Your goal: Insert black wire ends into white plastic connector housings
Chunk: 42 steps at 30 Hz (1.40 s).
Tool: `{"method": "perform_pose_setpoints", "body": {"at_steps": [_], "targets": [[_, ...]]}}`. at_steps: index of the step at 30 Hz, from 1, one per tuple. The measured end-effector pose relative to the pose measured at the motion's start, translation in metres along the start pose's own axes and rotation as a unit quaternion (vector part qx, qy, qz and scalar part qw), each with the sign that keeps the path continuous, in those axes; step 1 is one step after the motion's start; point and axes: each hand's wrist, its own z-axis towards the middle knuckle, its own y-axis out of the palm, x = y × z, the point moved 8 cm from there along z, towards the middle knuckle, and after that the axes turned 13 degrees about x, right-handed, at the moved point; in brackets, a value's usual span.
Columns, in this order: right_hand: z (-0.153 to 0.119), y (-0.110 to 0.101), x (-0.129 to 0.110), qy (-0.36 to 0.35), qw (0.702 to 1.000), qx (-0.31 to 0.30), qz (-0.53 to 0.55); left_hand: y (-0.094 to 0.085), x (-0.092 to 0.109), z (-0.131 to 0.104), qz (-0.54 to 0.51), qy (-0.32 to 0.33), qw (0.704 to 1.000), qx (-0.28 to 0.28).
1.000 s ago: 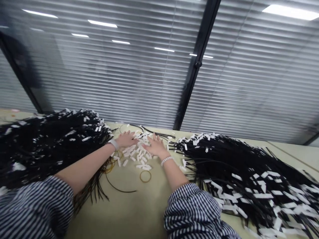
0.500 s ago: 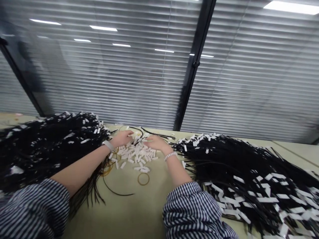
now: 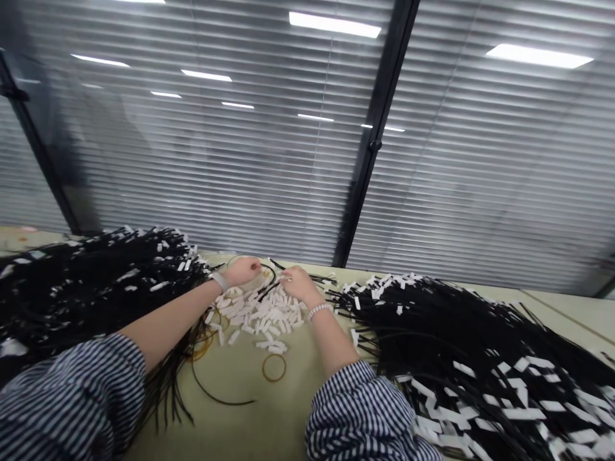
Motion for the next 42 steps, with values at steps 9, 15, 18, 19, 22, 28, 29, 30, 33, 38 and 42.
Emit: {"method": "perform_pose_setpoints", "body": {"at_steps": [9,15,18,19,22,28,29,30,33,38,42], "targets": [[0.007,0.022,-0.016,-0.045,0.996,-0.083,0.008,0.004,-0.004,0.034,0.077,-0.010,0.997,-0.004],[0.004,0.025,-0.012,-0.015,0.990,-0.134,0.047,0.001,-0.008,0.033,0.073,-0.002,0.997,-0.012],[0.001,0.022,-0.020,-0.013,0.982,-0.170,0.080,-0.015,-0.010,0.029,0.058,-0.003,0.998,0.016],[0.000,0.019,-0.023,-0.014,0.978,-0.184,0.095,-0.022,-0.010,0.028,0.052,-0.002,0.998,0.031],[-0.005,0.009,-0.032,-0.016,0.963,-0.225,0.146,-0.047,-0.008,0.027,0.034,0.007,0.996,0.076],[0.000,-0.025,-0.011,0.040,0.962,-0.178,0.205,-0.095,0.016,0.022,-0.018,0.072,0.989,0.127],[0.003,-0.031,-0.006,0.052,0.965,-0.149,0.210,-0.101,0.021,0.021,-0.025,0.088,0.988,0.126],[0.005,-0.035,-0.004,0.061,0.967,-0.123,0.217,-0.107,0.027,0.020,-0.031,0.103,0.986,0.127],[0.007,-0.037,-0.008,0.072,0.964,-0.074,0.245,-0.124,0.043,0.015,-0.039,0.139,0.979,0.141],[0.006,-0.019,-0.036,0.067,0.947,-0.078,0.306,-0.137,0.070,0.001,-0.031,0.185,0.967,0.172],[0.010,-0.013,-0.035,0.112,0.927,-0.054,0.353,-0.142,0.084,-0.011,-0.038,0.205,0.959,0.192]]}}
